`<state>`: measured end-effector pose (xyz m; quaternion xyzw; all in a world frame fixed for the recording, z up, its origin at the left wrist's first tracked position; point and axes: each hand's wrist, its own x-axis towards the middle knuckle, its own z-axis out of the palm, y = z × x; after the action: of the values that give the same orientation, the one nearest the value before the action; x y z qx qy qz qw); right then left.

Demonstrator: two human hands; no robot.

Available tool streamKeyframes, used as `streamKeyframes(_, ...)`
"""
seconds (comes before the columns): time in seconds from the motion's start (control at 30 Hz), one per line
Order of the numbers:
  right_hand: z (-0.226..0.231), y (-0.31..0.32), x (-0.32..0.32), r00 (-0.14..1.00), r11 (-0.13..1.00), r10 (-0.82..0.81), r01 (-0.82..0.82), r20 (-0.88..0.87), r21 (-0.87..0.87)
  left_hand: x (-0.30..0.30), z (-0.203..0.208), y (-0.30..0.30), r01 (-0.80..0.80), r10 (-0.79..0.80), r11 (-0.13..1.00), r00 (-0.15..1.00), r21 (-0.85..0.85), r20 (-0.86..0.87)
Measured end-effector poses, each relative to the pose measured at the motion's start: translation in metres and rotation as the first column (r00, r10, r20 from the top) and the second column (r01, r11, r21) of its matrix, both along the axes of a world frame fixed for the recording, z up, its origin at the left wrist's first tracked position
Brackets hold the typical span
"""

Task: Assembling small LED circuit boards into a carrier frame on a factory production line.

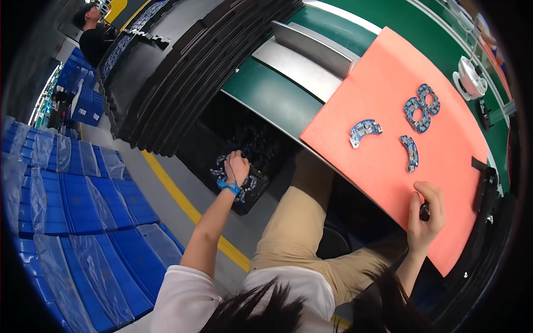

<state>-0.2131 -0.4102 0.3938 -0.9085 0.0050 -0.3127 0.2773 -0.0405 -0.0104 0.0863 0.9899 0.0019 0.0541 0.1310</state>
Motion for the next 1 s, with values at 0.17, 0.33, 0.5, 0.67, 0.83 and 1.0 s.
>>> streamKeyframes(0.17, -0.001, -0.002, 0.009, 0.979, 0.983, -0.060, 0.092, -0.193, 0.160, 0.045, -0.021, 0.005, 0.092, -0.047, 0.975, 0.975, 0.201, -0.215)
streamKeyframes(0.33, -0.003, 0.003, 0.014, 0.975, 0.998, -0.002, 0.017, -0.222, 0.066, 0.056, -0.092, 0.039, 0.080, -0.026, 0.955, 0.982, 0.284, -0.187)
streamKeyframes(0.5, -0.006, 0.001, 0.014, 0.969, 0.997, -0.014, 0.033, -0.245, 0.076, 0.060, -0.108, 0.033, 0.050, -0.031, 0.978, 0.995, 0.201, -0.095)
streamKeyframes(0.67, -0.002, -0.005, 0.009, 0.973, 0.995, 0.015, 0.009, -0.231, 0.099, 0.066, -0.093, 0.022, 0.112, -0.092, 0.981, 0.987, 0.156, -0.133)
streamKeyframes(0.83, 0.001, -0.006, 0.011, 0.972, 0.965, 0.037, 0.026, -0.234, 0.260, 0.059, -0.070, 0.014, 0.052, -0.032, 0.985, 0.992, 0.162, -0.123)
streamKeyframes(1.0, 0.002, -0.002, 0.012, 0.956, 0.976, 0.012, 0.052, -0.295, 0.209, 0.056, -0.082, 0.015, 0.066, -0.046, 0.977, 0.994, 0.201, -0.103)
